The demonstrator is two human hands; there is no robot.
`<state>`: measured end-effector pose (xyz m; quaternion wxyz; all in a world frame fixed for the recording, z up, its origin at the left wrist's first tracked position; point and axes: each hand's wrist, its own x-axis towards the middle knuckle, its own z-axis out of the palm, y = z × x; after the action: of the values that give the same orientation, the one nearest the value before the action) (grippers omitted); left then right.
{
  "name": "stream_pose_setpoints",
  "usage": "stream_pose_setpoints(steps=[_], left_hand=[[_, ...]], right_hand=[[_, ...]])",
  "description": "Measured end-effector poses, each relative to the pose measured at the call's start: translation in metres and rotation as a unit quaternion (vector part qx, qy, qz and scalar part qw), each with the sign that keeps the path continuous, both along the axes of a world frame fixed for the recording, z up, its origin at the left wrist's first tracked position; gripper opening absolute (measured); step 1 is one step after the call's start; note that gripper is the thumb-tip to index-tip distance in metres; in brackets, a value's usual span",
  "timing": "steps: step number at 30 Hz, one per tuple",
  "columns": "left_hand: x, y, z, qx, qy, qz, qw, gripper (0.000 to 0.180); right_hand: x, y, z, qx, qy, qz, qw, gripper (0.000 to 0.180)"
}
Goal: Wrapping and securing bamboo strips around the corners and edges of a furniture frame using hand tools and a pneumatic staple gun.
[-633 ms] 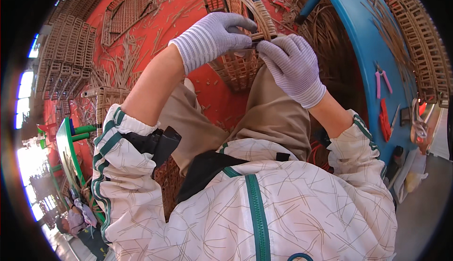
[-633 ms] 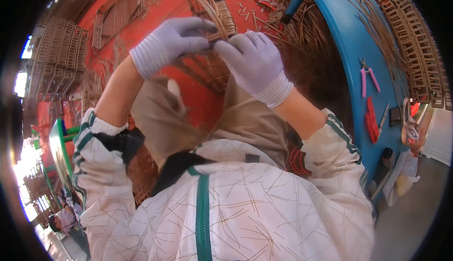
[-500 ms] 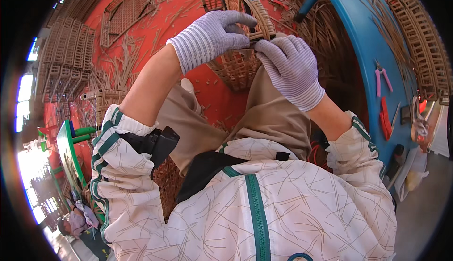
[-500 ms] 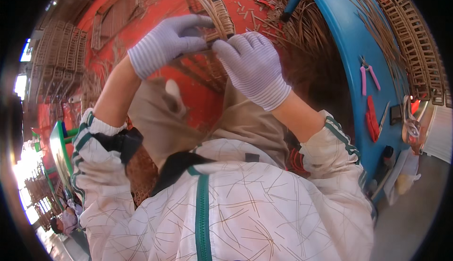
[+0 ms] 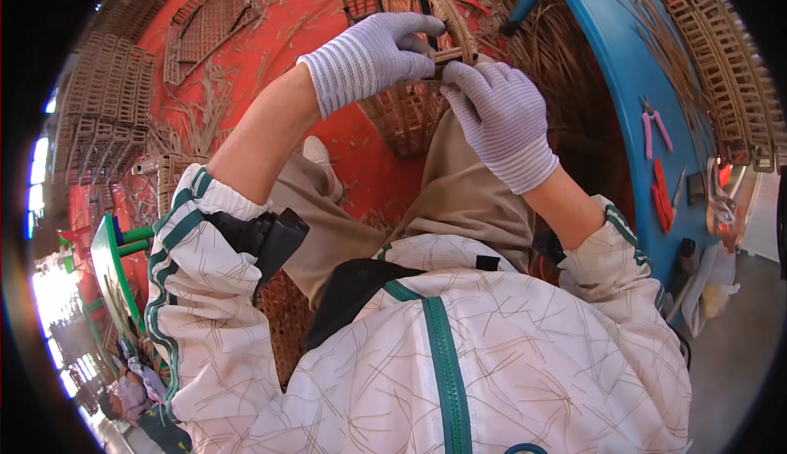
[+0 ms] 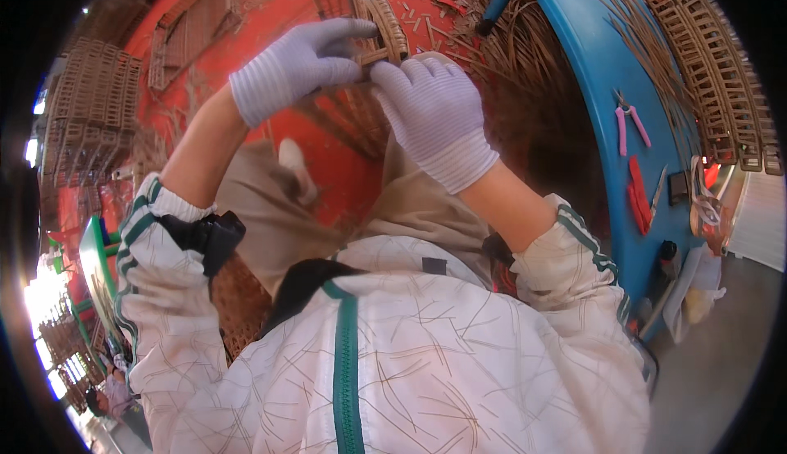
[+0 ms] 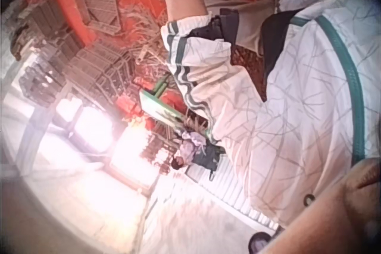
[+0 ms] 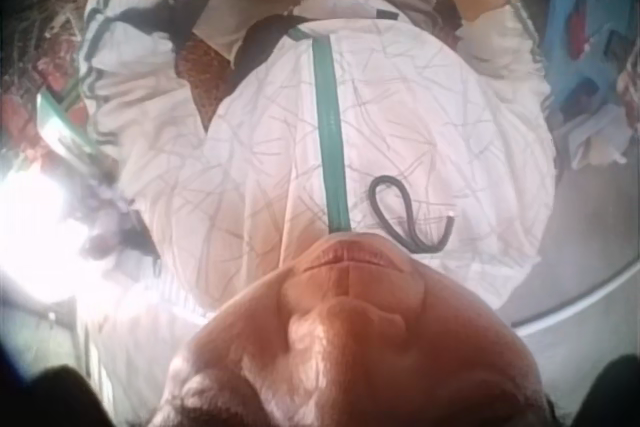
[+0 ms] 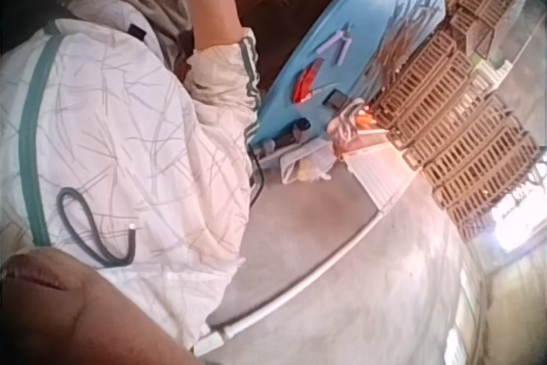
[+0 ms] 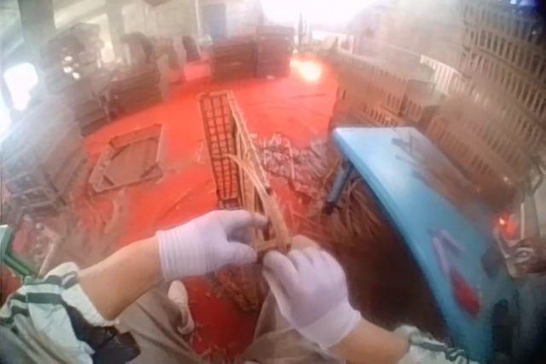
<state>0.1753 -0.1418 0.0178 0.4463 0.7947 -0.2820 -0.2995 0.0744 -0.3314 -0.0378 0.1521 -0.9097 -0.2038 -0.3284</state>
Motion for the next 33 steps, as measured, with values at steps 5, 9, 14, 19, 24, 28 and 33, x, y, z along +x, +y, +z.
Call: stream_pose_setpoints(steps=[5,9,14,19,24,28,33], left_hand=[[0.006,-0.004,-0.010,-0.009,-0.022,-0.003,1.000,0.058],[0.007,0.000,-0.012,-0.031,-0.007,0.005,0.999,0.058],[0.011,0.006,-0.017,-0.092,0.018,0.003,0.996,0.059],[0.002,0.003,-0.010,-0.053,0.026,0.014,0.998,0.059],[-0.003,0.006,-0.016,-0.071,-0.022,0.019,0.997,0.057],[-0.008,0.005,-0.016,-0.072,-0.054,0.030,0.996,0.055],[-0.015,0.007,-0.012,-0.040,-0.071,0.041,0.996,0.052]], right_hand=[[-0.005,0.002,-0.011,0.066,0.098,-0.006,0.993,0.014],[-0.009,0.003,-0.023,0.142,0.119,-0.004,0.983,0.015],[-0.018,0.013,-0.021,0.202,0.145,-0.048,0.967,0.019],[-0.002,0.025,-0.024,0.407,0.235,-0.029,0.882,0.020],[-0.002,0.030,0.006,0.611,0.373,0.004,0.698,0.018],[-0.005,0.030,0.015,0.688,0.406,0.016,0.602,0.018],[-0.017,0.032,0.044,0.708,0.475,0.007,0.523,0.021]])
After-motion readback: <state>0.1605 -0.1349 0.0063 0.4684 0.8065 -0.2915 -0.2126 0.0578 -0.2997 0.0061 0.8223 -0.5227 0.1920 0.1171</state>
